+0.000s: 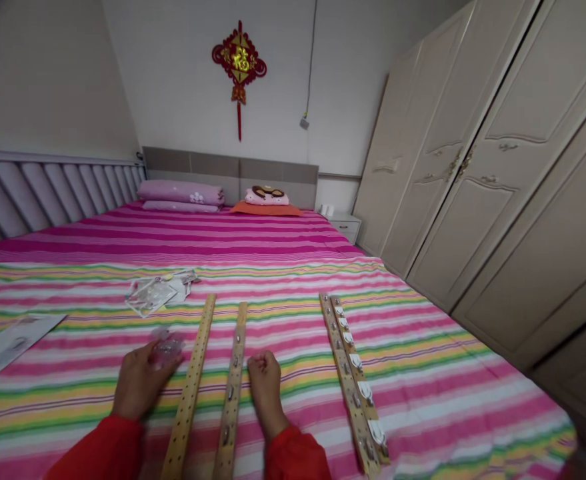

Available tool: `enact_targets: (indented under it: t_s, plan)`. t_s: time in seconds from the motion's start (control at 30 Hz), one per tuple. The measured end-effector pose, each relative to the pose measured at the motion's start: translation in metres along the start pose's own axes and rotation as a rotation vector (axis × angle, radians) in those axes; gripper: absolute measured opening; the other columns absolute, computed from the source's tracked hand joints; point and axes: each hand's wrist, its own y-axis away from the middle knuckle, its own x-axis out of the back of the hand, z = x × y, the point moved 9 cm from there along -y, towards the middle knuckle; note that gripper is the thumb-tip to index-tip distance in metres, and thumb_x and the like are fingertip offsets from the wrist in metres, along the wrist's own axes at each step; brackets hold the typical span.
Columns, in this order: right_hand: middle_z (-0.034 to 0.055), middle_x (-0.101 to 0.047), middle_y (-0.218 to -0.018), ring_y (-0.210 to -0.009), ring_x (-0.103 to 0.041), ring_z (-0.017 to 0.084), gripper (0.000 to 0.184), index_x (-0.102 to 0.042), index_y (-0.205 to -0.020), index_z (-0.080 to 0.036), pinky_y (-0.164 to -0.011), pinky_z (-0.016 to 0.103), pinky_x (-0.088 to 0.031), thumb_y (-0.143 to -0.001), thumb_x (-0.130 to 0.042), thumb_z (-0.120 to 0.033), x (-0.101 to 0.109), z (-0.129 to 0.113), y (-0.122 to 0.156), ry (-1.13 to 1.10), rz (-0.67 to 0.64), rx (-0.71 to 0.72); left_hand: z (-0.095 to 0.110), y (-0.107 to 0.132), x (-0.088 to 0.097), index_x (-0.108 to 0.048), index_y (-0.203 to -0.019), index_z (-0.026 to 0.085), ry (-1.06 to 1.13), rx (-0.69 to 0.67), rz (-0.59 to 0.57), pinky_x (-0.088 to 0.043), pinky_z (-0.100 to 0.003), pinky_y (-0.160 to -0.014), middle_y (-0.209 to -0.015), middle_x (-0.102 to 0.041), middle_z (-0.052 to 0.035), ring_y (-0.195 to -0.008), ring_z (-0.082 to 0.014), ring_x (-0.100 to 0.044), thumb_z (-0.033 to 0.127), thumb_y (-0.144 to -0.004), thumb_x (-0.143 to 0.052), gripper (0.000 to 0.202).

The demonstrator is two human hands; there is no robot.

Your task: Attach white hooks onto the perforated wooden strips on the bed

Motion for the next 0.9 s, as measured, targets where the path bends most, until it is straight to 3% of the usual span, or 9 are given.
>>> enact_targets:
  t_s: [0.1, 0.23, 0.5, 0.77, 0.9]
  plan:
    - [-0.0038, -0.052, -0.056, -0.055, -0.047, 0.013, 0.013, -0.056, -0.063, -0.019, -0.054, 0.024, -0.039, -0.062, -0.063, -0.03, -0.002, -0.002, 0.005, -0.001, -0.013, 0.006, 0.009, 0.002, -0.01, -0.058, -0.117, 0.014, -0.163, -0.082, -0.006, -0.047, -0.042, -0.084, -0.089, -0.057, -0.0112, -0.096, -0.0303, -0.052, 0.056, -0.069, -0.056, 0.065]
    - [-0.0045, -0.049, -0.055, -0.053, -0.045, 0.013, 0.013, -0.055, -0.062, -0.02, -0.052, 0.024, -0.037, -0.064, -0.062, -0.03, -0.003, -0.005, 0.006, 0.022, -0.021, 0.023, 0.003, 0.004, -0.015, -0.057, -0.119, 0.014, -0.186, -0.063, -0.026, -0.047, -0.041, -0.088, -0.092, -0.054, -0.0104, -0.1, -0.0292, -0.05, 0.053, -0.075, -0.05, 0.059]
    - [-0.0049, -0.049, -0.054, -0.053, -0.045, 0.013, 0.013, -0.055, -0.063, -0.019, -0.051, 0.023, -0.036, -0.066, -0.06, -0.03, -0.004, -0.008, 0.007, 0.037, -0.039, 0.05, -0.002, 0.006, -0.006, -0.062, -0.102, 0.008, -0.025, -0.074, 0.012, -0.05, -0.041, -0.084, -0.088, -0.055, -0.0125, -0.09, -0.0275, -0.055, 0.059, -0.069, -0.048, 0.062]
    - [-0.0051, -0.048, -0.053, -0.051, -0.042, 0.012, 0.014, -0.054, -0.061, -0.019, -0.05, 0.023, -0.035, -0.065, -0.061, -0.031, -0.006, -0.011, 0.007, 0.005, -0.048, 0.071, -0.005, 0.012, 0.015, -0.063, -0.083, 0.015, 0.122, 0.01, 0.022, -0.053, -0.039, -0.072, -0.086, -0.063, -0.0129, -0.076, -0.0257, -0.062, 0.06, -0.064, -0.053, 0.049]
    - [-0.005, -0.048, -0.053, -0.051, -0.043, 0.012, 0.014, -0.054, -0.06, -0.02, -0.05, 0.023, -0.036, -0.064, -0.061, -0.032, -0.006, -0.011, 0.007, -0.004, -0.05, 0.07, -0.006, 0.015, 0.024, -0.061, -0.072, 0.022, 0.092, 0.014, 0.003, -0.052, -0.041, -0.073, -0.078, -0.067, -0.0094, -0.077, -0.0283, -0.062, 0.053, -0.064, -0.053, 0.033]
